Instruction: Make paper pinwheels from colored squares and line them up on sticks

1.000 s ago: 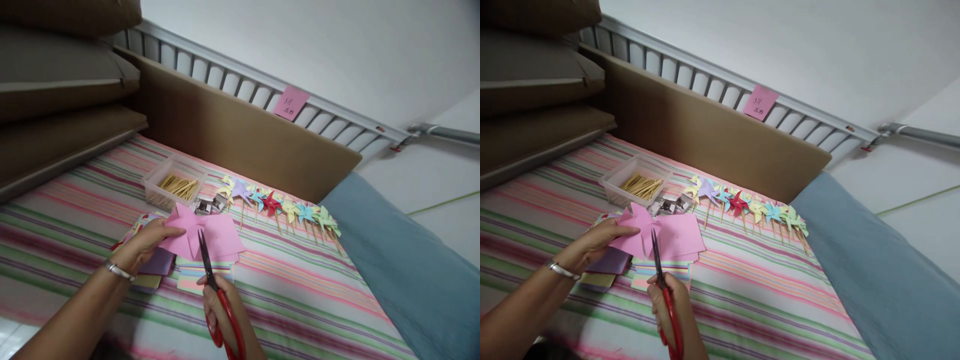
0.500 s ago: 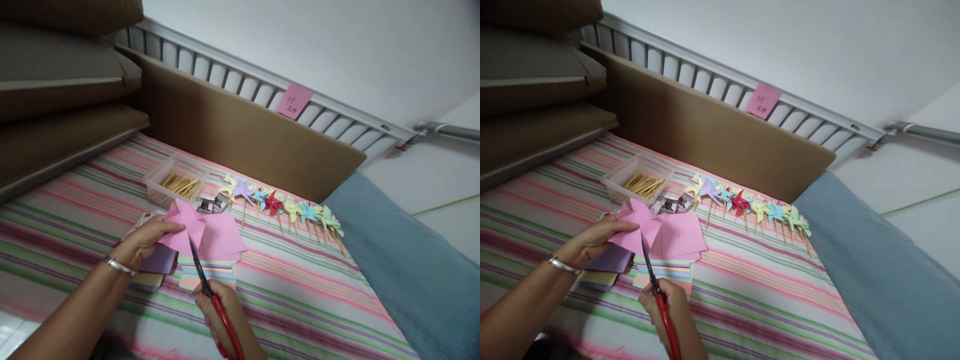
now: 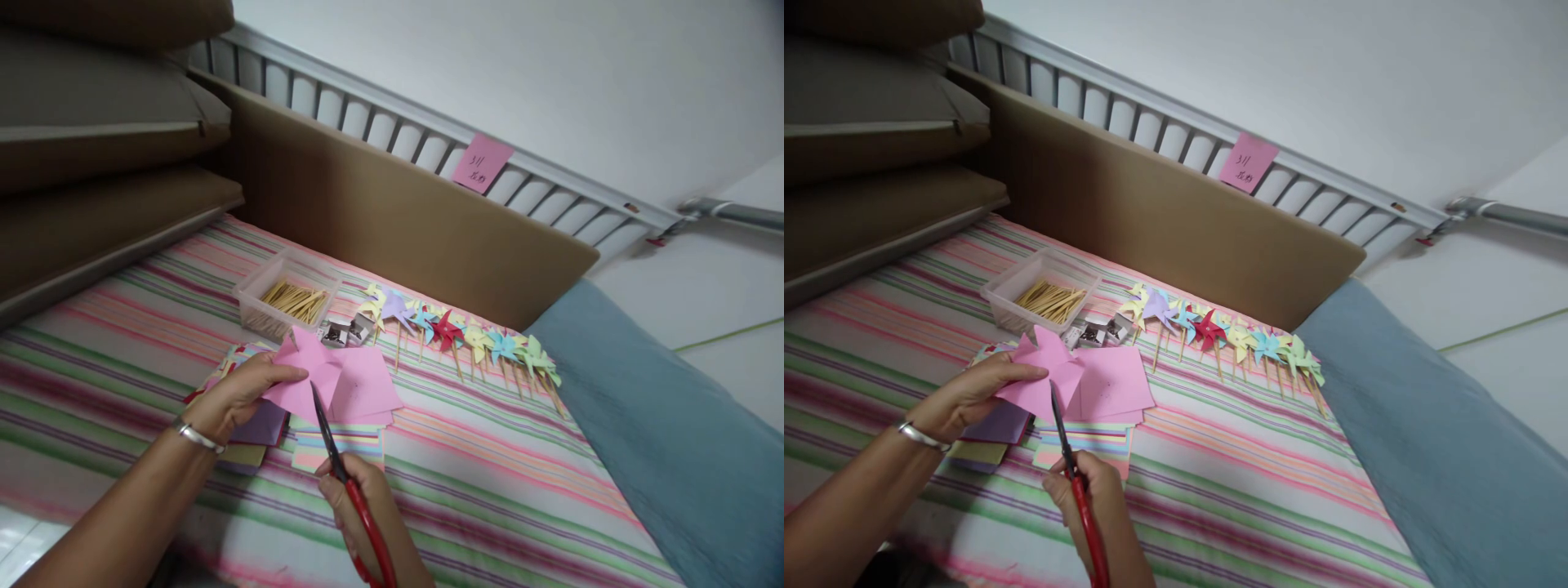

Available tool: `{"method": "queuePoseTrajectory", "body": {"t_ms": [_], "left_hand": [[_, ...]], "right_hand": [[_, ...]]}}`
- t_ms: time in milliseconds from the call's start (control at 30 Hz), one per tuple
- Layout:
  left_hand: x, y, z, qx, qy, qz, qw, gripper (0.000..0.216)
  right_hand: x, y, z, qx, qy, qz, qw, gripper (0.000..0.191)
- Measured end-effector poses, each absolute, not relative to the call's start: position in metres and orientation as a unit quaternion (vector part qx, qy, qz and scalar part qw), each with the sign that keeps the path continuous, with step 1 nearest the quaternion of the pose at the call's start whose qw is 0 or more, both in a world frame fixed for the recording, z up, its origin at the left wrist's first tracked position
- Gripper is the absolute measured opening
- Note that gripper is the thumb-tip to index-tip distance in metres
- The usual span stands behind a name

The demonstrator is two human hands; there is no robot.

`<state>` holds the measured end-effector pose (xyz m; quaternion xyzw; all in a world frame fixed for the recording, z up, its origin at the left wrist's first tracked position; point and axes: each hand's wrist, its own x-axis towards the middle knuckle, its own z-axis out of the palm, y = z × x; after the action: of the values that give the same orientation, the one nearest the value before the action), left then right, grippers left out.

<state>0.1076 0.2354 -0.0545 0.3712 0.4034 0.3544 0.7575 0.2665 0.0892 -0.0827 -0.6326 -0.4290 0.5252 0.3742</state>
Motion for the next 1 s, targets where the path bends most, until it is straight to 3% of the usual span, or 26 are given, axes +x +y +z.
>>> {"method": "queuePoseTrajectory", "body": {"t_ms": [467, 700, 833, 1000], "left_hand": [[0.108, 0.232, -0.044, 0.362, 0.42, 0.339, 0.76, 0.017], [0.108, 0.235, -0.047, 0.368, 0.44, 0.344, 0.743, 0.021], [0.101, 0.24, -0.048, 0.358, 0.466, 0.368, 0.721, 0.025], [0.103, 0.236, -0.047, 0.395, 0.465, 0.331, 0.72, 0.025]], "right_hand": [[0.259, 0.085, -0.067, -0.616, -0.434, 0.532, 0.386, 0.025], [0.263, 0.083, -0.053, -0.646, -0.475, 0.521, 0.294, 0.014], [0.293, 0.075, -0.05, -0.646, -0.523, 0.499, 0.244, 0.026], [0.34, 0.08, -0.065, -0.66, -0.528, 0.384, 0.371, 0.041]]}}
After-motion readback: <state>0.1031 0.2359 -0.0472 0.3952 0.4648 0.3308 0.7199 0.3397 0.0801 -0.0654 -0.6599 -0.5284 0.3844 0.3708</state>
